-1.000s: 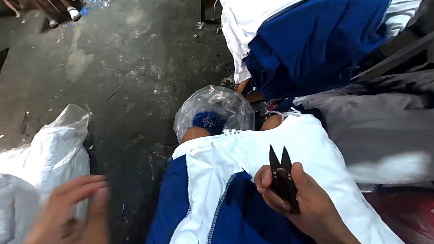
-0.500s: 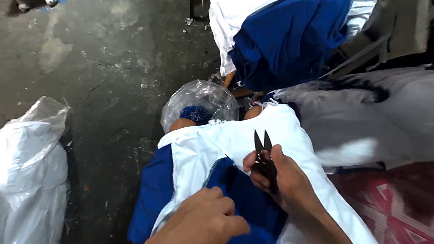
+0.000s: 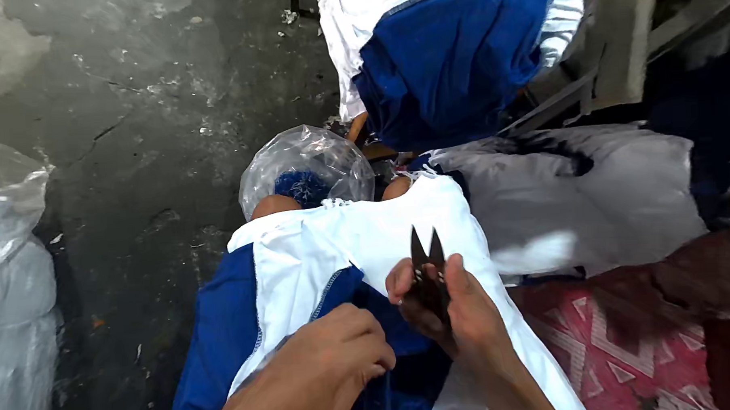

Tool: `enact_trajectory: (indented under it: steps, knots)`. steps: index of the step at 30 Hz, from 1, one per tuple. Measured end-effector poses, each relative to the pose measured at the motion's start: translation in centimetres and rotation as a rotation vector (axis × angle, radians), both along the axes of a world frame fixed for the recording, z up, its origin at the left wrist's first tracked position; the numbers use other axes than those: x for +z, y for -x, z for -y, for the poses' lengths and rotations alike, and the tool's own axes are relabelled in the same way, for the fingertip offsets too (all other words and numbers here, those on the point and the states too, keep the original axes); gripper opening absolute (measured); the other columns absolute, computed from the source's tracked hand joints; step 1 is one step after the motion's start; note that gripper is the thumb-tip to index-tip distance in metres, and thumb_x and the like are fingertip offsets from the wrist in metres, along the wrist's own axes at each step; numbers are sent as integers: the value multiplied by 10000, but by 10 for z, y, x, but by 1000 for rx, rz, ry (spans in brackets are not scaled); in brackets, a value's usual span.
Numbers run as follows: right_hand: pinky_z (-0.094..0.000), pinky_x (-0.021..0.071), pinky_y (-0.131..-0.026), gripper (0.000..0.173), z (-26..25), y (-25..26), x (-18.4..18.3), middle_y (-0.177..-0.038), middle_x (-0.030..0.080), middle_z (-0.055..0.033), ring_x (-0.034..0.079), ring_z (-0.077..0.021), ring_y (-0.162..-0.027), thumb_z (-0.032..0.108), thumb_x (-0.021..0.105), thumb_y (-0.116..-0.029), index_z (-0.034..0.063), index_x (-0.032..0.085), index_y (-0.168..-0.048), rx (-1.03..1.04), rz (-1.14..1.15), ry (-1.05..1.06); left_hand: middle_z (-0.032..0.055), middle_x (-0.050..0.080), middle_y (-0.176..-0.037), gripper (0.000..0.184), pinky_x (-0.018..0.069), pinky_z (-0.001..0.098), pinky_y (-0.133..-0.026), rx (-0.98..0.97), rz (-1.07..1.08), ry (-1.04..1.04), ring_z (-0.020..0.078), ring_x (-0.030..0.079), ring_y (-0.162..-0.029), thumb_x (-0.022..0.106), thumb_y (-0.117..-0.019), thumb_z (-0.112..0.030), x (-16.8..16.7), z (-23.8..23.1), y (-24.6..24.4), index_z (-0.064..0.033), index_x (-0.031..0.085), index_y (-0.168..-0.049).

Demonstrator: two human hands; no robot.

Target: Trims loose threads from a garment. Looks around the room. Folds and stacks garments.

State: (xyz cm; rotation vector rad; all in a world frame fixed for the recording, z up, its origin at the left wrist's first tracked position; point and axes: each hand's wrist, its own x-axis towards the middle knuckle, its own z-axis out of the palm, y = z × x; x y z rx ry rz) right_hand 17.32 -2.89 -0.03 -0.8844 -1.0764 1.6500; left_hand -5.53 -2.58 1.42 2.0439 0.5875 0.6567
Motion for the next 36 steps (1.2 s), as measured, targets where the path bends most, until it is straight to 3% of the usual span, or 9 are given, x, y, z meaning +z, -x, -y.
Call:
enact_trajectory:
  steps: [5, 8, 11, 16, 20, 22, 26, 31, 36]
  knots:
    - [-75, 362, -510, 564, 0, 7, 9, -966, 709, 48, 465, 118, -602, 598, 409, -1043, 117, 700, -1095, 187, 77, -272, 34, 686, -1125, 175, 572, 222, -913, 395, 205, 147, 64, 654, -1082, 581, -1047, -202, 8, -3, 26, -73, 699, -1044]
    - [-140, 484, -685, 465, -3, 17, 15, -1014, 707, -76, 584, 10, -770, 449, 566, -1037, 15, 673, -1166, 293, 352, -492, 42, 685, -1225, 164, 577, 275, -971, 519, 216, 108, 127, 649, -1189, 536, -1067, -210, 15, -5, 37, -92, 651, -1072]
    - [-298, 565, -792, 368, -1, 27, 23, -1019, 719, -174, 683, -168, -871, 287, 669, -989, -39, 672, -1160, 425, 525, -557, 18, 715, -1132, 184, 579, 349, -1005, 574, 244, 21, 168, 677, -1165, 485, -1089, -249, 22, -9, 50, -141, 634, -1092]
    - [-274, 549, -813, 234, -4, 32, 22, -1033, 706, -180, 669, -178, -901, 141, 654, -989, -32, 681, -1144, 397, 456, -567, -61, 662, -1075, 189, 554, 245, -932, 641, 237, -82, 69, 648, -1080, 485, -1088, -297, 35, -10, 72, -206, 650, -1110]
    - [-227, 526, -977, 281, -16, 50, 22, -1376, 614, -149, 619, -113, -1188, 174, 633, -1007, 30, 671, -1246, 275, 318, -621, -51, 663, -1085, 243, 548, 233, -958, 680, 162, -164, 60, 635, -1111, 481, -1089, -304, 42, -10, 71, -173, 685, -1067]
    - [-261, 513, -1054, 360, -20, 62, 20, -1377, 629, -146, 612, -120, -1247, 224, 619, -1029, 5, 639, -1314, 281, 255, -647, -48, 668, -1087, 243, 535, 283, -1027, 655, 160, -192, 95, 628, -1173, 484, -1087, -304, 46, -12, 68, -173, 677, -1019]
    - [-161, 487, -715, 270, -22, 58, 23, -904, 671, -127, 596, -53, -780, 190, 605, -1027, -47, 643, -1150, 398, 137, -633, -92, 697, -1161, 189, 493, 359, -1118, 632, 219, -239, 154, 594, -1288, 547, -1063, -290, 53, -20, 77, -226, 707, -985]
    - [-131, 497, -728, 338, -24, 16, 23, -938, 686, -61, 602, 7, -801, 313, 533, -1074, 18, 660, -1180, 363, 251, -616, -104, 715, -1121, 179, 452, 412, -1168, 650, 228, -275, 167, 615, -1273, 533, -1069, -272, 53, -16, 102, -235, 703, -1024]
    - [-82, 435, -597, 200, -25, 13, 20, -818, 648, 21, 529, 69, -669, 230, 561, -1044, 76, 679, -1091, 151, 476, -507, -97, 685, -1034, 248, 503, 268, -1028, 792, -83, -218, 40, 618, -1151, 474, -1089, -319, 33, -9, 108, -194, 672, -1009]
